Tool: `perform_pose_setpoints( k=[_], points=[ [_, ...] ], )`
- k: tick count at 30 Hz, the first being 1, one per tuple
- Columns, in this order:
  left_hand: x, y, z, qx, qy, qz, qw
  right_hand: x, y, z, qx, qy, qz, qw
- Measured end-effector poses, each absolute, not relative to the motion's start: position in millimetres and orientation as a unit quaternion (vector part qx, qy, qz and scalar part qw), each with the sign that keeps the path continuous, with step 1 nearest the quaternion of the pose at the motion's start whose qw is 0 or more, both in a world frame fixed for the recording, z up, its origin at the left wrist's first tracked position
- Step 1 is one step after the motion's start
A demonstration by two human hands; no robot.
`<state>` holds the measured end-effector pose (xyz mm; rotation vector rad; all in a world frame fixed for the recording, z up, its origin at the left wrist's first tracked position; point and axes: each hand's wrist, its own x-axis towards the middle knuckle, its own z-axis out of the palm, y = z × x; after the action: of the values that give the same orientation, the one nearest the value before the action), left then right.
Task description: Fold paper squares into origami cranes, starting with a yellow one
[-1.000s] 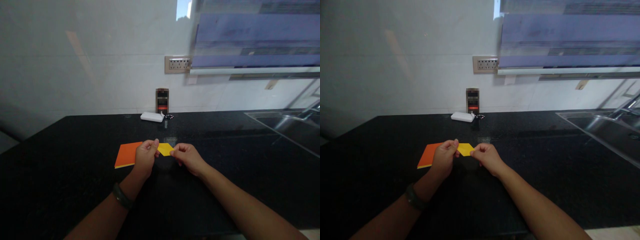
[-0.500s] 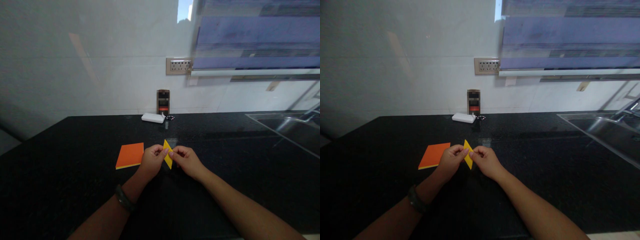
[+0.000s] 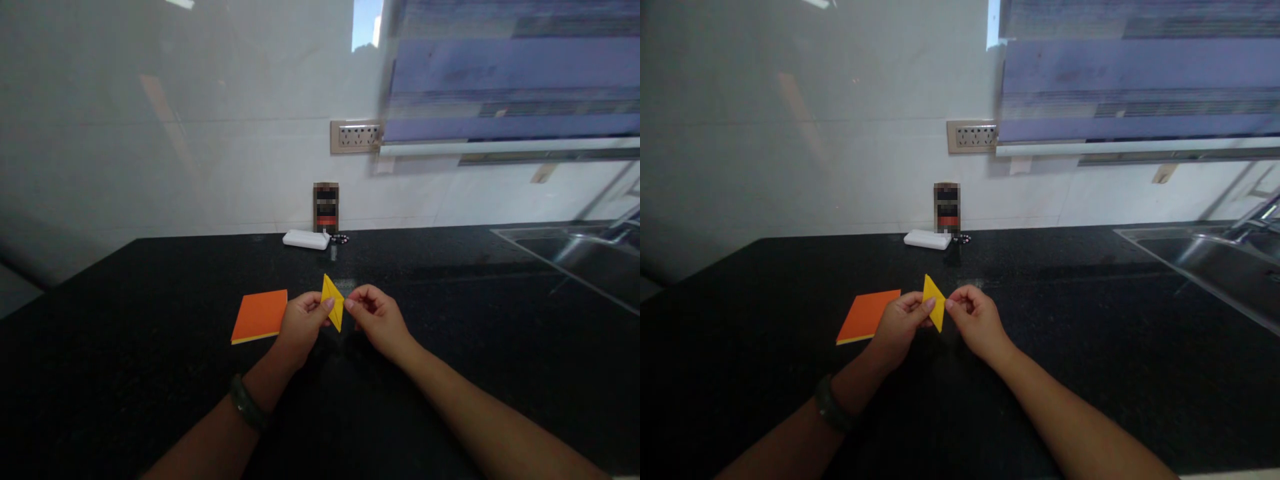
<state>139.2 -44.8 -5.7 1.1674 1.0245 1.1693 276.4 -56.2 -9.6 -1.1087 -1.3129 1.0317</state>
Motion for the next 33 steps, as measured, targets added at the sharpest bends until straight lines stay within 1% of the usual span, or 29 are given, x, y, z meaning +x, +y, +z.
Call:
perform_pose_setpoints(
  k=[4, 9, 15, 20, 33],
  points=[
    [141.1, -45.8, -4.8, 0.493, 0.44, 0.486, 0.572, 276.7, -55.2, -12.0, -0.481, -0.563, 0.419, 0.526],
    [142.1, -46.6, -4.3, 0.493, 0.436, 0.473, 0.586, 276.2, -53.6, -14.8, -0.489, -0.55, 0.416, 0.535],
    [143.0, -47.5, -2.2, 0.498, 0.465, 0.481, 0.551, 276.3, -53.2, -14.6, -0.497, -0.54, 0.422, 0.532],
    [142.7, -47.5, -0.6, 0.533, 0.459, 0.481, 0.523, 276.8, -52.2, -13.4, -0.499, -0.541, 0.411, 0.538],
    [140.0, -44.0, -5.9, 0.58, 0.448, 0.45, 0.509, 278.7, -54.2, -11.0, -0.487, -0.571, 0.412, 0.517]
  ],
)
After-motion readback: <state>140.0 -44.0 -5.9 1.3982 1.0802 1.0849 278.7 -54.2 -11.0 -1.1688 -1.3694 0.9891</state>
